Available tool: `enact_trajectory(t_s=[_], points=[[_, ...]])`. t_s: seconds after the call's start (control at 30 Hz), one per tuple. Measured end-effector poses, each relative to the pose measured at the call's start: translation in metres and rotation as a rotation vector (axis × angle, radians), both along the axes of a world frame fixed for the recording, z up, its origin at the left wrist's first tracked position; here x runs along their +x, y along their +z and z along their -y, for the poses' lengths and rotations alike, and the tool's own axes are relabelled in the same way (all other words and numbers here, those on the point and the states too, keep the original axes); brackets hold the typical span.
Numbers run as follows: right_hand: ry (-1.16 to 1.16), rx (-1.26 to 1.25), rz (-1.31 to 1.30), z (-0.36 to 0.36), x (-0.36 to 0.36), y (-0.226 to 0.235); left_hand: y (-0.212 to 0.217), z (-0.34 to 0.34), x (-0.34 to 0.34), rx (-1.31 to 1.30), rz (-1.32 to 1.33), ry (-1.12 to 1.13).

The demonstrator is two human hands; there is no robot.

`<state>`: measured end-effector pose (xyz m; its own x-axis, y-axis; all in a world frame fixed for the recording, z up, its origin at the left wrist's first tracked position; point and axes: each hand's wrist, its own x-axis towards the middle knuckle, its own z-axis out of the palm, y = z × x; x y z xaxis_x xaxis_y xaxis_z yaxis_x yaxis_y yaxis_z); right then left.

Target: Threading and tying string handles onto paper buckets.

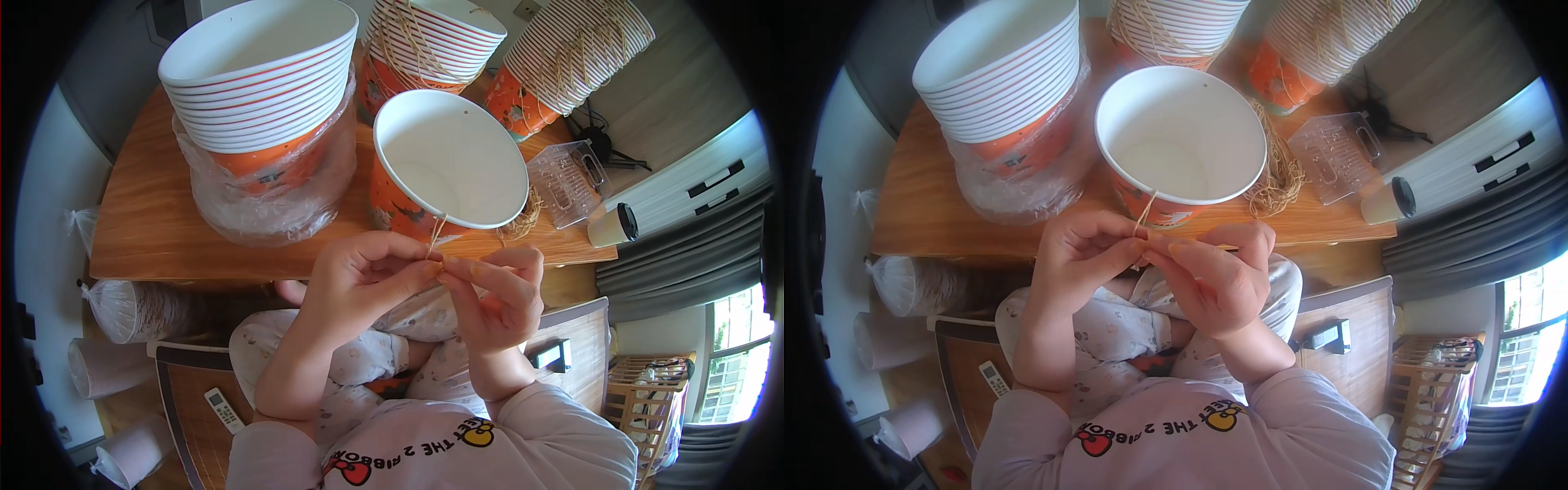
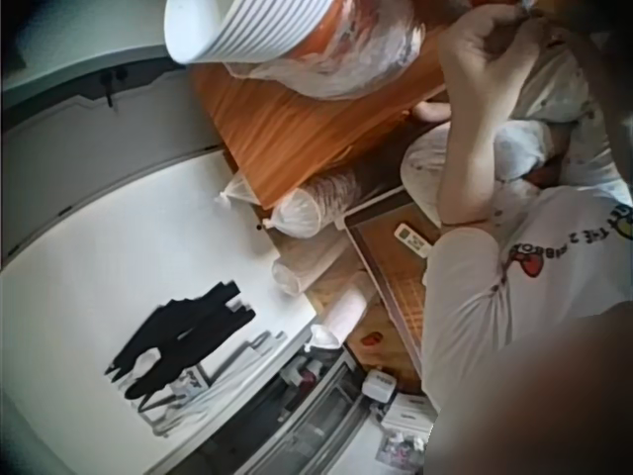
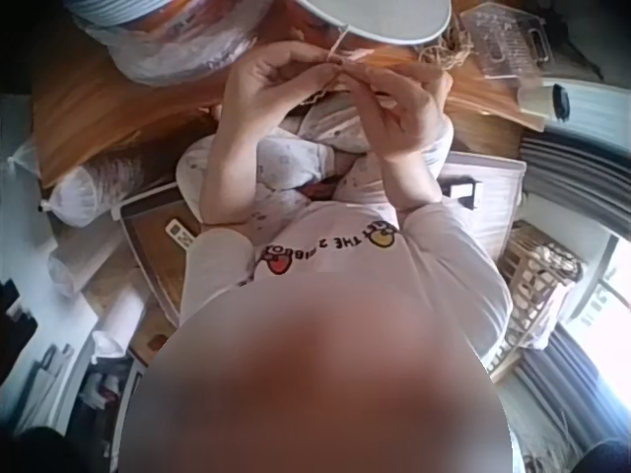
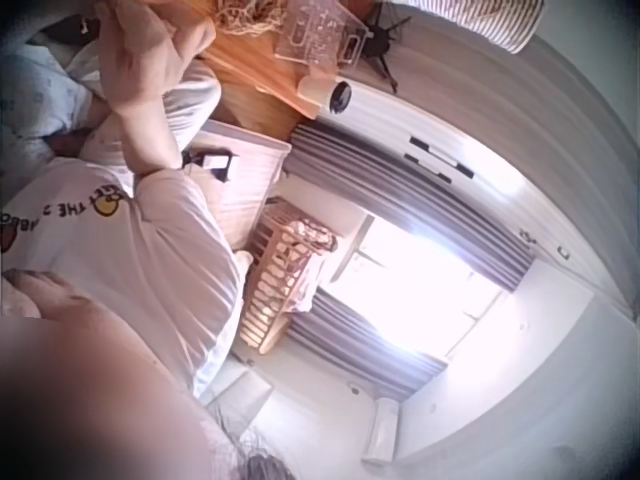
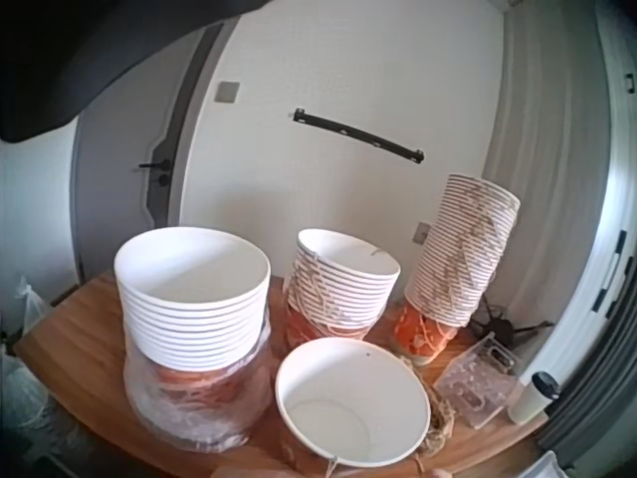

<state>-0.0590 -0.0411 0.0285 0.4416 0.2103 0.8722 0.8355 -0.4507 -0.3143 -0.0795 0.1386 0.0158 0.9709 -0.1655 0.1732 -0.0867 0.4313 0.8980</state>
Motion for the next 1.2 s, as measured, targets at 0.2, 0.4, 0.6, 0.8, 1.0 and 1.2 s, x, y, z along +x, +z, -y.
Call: enact_trajectory(t_s=[0.2, 0.4, 0.6, 0.8, 1.0, 1.2], points=[[0.01, -0.059, 0.031, -0.005, 0.001, 0.004, 0.0, 0.002, 0.004, -0.176, -0.003, 0.009], [0.02, -0.002, 0.0, -0.002, 0.003, -0.008, -0.009, -0.003, 0.011, -0.169, -0.018, -0.07], [0.036, 0.041, 0.019, -0.008, 0.01, -0.006, -0.003, -0.002, 0.008, -0.056, 0.044, 0.08], [0.074, 0.04, 0.047, -0.017, 0.019, 0.003, -0.005, 0.001, 0.007, 0.271, 0.319, 0.529], [0.052, 0.001, 0.086, -0.021, 0.025, 0.009, 0.0, 0.003, 0.01, 0.582, 0.631, 0.859], [0.084, -0.013, 0.115, -0.022, 0.027, 0.011, 0.001, 0.004, 0.012, 0.564, 0.707, 0.852]])
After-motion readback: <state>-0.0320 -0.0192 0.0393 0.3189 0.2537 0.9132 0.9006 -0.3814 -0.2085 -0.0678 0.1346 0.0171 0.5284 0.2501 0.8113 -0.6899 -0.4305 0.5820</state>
